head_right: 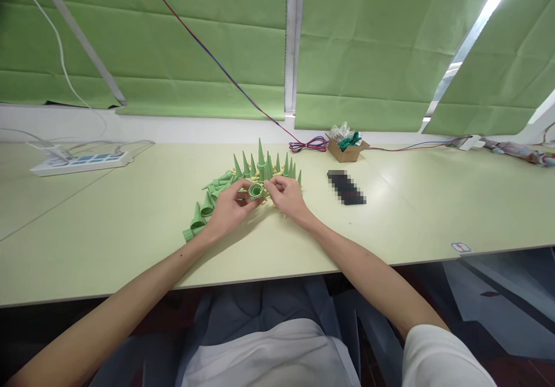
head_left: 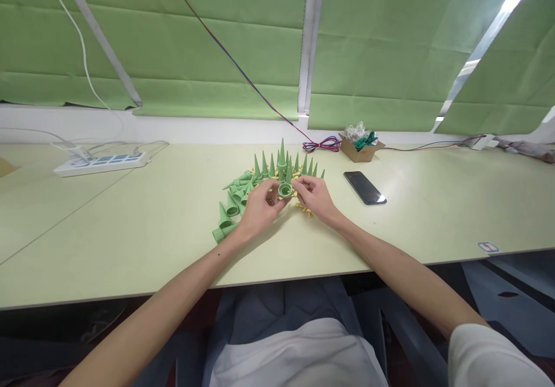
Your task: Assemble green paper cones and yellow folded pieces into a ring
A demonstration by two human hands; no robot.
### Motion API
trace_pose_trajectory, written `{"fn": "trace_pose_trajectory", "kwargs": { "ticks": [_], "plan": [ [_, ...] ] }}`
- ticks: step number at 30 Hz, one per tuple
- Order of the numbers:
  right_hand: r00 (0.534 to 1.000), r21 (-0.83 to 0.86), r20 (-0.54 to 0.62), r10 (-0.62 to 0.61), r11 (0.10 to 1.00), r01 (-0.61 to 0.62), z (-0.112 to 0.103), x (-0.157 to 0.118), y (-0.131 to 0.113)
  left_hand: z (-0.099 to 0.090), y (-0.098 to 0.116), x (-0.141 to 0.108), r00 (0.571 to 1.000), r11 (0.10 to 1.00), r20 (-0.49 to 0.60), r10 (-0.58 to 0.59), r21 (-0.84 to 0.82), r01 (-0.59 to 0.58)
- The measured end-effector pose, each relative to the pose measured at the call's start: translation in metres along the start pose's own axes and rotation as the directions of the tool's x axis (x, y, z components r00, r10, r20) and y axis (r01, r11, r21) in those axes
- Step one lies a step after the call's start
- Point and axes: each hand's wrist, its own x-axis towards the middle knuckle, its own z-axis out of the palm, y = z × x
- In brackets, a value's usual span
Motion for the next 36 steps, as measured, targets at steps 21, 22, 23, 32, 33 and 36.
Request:
{"fn": "trace_pose_trajectory", "kwargs": {
  "ticks": [21, 22, 23, 32, 33, 36],
  "plan": [
    [0.995, 0.019, 0.057, -0.079, 0.997, 0.078, 0.0000, -0.0024, -0.0053, -0.0027, 0.0077, 0.0074, 0.864, 0.551, 0.337, -0.374, -0.669, 0.499],
    [0.995, 0.023, 0.061, -0.082, 0.996, 0.081, 0.0001, -0.0025, -0.0054, -0.0030, 0.0079, 0.0073, 0.865, 0.548, 0.335, -0.374, -0.672, 0.497],
    [0.994, 0.029, 0.065, -0.084, 0.996, 0.082, 0.0001, -0.0026, -0.0053, -0.0033, 0.0080, 0.0071, 0.866, 0.552, 0.336, -0.370, -0.670, 0.496],
    [0.991, 0.032, 0.129, -0.025, 0.999, 0.021, -0.0026, -0.0008, -0.0044, -0.0047, 0.0050, 0.0065, 0.891, 0.603, 0.347, -0.294, -0.656, 0.454],
    [0.990, 0.025, 0.136, -0.029, 0.999, 0.026, -0.0029, -0.0007, -0.0046, -0.0047, 0.0046, 0.0066, 0.893, 0.604, 0.345, -0.290, -0.658, 0.450],
    [0.988, 0.007, 0.148, -0.049, 0.999, 0.049, -0.0036, -0.0008, -0.0047, -0.0047, 0.0036, 0.0061, 0.900, 0.627, 0.331, -0.283, -0.646, 0.435]
  ]
}}
